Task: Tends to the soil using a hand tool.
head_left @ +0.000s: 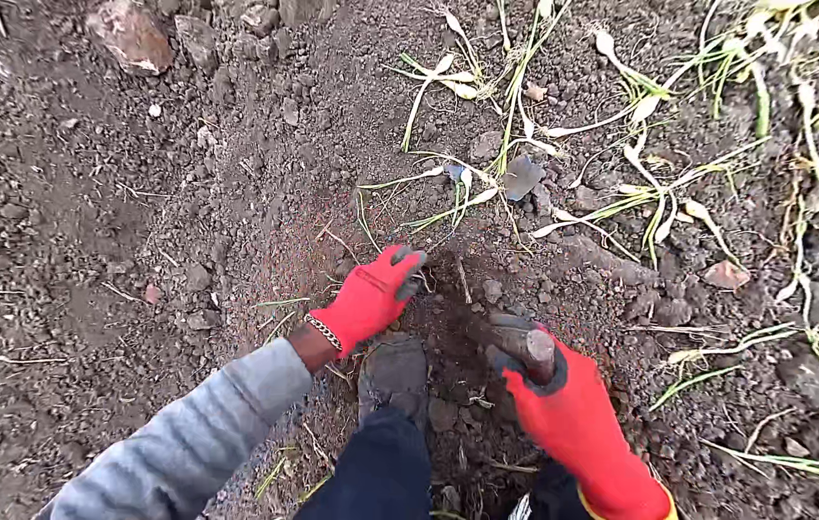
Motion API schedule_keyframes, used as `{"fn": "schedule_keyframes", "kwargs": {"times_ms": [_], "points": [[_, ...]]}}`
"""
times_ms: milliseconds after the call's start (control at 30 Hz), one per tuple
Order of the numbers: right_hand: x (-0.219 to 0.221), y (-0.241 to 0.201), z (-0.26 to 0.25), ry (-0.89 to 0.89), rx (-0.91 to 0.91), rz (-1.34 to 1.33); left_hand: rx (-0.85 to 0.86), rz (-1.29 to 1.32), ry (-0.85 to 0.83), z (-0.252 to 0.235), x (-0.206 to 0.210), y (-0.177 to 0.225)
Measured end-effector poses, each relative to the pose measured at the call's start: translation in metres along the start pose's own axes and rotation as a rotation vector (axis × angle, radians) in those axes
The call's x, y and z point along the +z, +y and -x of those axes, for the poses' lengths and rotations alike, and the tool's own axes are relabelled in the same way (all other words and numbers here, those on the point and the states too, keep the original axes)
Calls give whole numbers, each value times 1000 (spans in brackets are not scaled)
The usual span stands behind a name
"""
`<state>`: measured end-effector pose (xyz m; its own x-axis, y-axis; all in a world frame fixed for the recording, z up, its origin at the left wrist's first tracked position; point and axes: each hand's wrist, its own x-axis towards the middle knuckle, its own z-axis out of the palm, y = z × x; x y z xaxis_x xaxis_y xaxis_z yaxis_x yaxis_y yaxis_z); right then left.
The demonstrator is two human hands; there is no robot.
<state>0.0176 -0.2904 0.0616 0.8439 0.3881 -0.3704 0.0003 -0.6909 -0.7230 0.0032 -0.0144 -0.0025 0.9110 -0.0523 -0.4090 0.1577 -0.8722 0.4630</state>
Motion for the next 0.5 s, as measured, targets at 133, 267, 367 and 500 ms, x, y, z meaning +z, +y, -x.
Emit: {"fn": "schedule_keyframes", "kwargs": {"times_ms": [133, 267, 367, 500], "points": [[-40, -29, -19, 34, 86, -49, -67, -114, 8, -21, -8, -54], [-126, -77, -16, 122, -165, -539, -71, -184, -67, -38, -19, -49], [-158, -52, -59, -163, -539, -229, -69, -142, 62, -25, -72, -30], [-3, -14, -79, 76, 118, 54, -16, -320, 285, -22, -125, 23]]}}
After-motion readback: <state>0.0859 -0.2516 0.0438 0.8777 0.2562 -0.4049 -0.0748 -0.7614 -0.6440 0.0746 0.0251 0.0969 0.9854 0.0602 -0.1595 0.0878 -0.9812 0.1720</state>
